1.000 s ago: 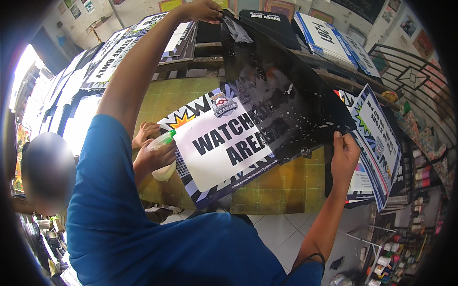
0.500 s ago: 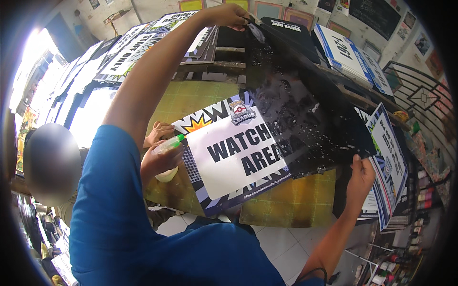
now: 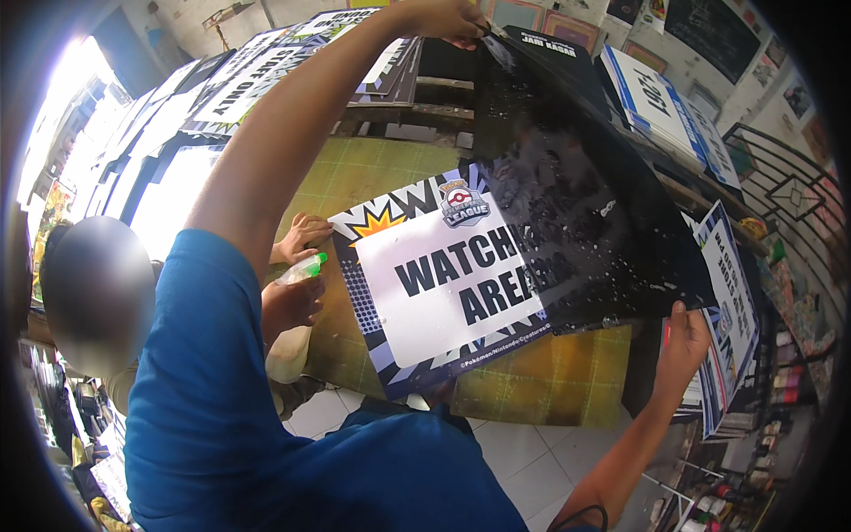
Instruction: The person applies a large printed sign to a flat surface using a spray bottle and a squeegee. They smooth the surface, peel off a protective backing layer, and continue to press the sign down to ensure adhesion.
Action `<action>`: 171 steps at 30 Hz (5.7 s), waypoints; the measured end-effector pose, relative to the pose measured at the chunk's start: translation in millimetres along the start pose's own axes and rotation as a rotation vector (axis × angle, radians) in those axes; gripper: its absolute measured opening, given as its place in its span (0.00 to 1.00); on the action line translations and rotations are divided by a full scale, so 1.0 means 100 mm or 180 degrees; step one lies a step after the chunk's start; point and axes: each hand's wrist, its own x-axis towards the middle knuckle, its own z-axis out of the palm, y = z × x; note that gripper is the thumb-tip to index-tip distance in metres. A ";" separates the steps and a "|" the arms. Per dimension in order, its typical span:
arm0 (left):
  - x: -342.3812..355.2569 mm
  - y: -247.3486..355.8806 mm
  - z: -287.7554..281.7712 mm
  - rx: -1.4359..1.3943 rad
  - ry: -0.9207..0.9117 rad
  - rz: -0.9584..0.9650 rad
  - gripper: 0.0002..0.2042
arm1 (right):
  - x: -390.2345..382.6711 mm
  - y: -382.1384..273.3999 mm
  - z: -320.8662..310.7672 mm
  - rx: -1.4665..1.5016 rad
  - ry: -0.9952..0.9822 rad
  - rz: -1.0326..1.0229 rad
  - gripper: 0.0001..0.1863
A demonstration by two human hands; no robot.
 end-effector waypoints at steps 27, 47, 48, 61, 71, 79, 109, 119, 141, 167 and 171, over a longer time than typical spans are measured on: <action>-0.20 -0.05 -0.11 -0.0296 -0.0236 -0.0034 0.05 | -0.07 0.02 0.03 -0.0063 -0.0095 -0.0079 0.21; -0.55 -0.01 -0.10 -0.0377 -0.0075 -0.0210 0.12 | -0.05 -0.11 0.04 0.0024 -0.0117 0.0007 0.20; -0.59 -0.06 -0.08 -0.0588 0.0049 -0.0253 0.16 | -0.04 -0.11 0.07 0.0069 -0.0102 -0.0030 0.21; -3.48 1.53 -0.01 0.0536 -0.0260 -0.0505 0.30 | 0.03 -0.15 0.00 0.0141 -0.0086 0.0060 0.20; -5.50 2.35 1.54 -0.0870 0.1458 -0.2521 0.12 | 0.06 -0.19 0.06 0.0231 -0.0197 0.0023 0.21; -6.36 1.50 3.29 -0.1020 0.2686 -0.3621 0.11 | 0.19 -0.12 0.13 0.0327 -0.0087 0.0020 0.19; -4.84 0.58 2.12 -0.1843 0.1208 -0.0832 0.24 | 1.02 0.80 0.36 0.2848 -0.0550 0.0860 0.05; -4.91 0.64 2.14 -0.2340 0.1378 -0.1280 0.24 | 1.09 1.01 0.45 0.3203 -0.0535 0.1303 0.05; -3.54 0.56 2.00 -0.1901 0.1018 -0.2587 0.17 | 1.13 0.96 0.36 0.2922 -0.0598 0.1090 0.07; -3.09 0.17 2.26 -0.1536 0.0536 -0.2546 0.24 | 1.05 0.74 0.32 0.2520 -0.0575 0.0742 0.08; -3.12 0.22 2.24 -0.1497 0.0558 -0.2577 0.18 | 1.01 0.68 0.32 0.2563 -0.0580 0.0801 0.06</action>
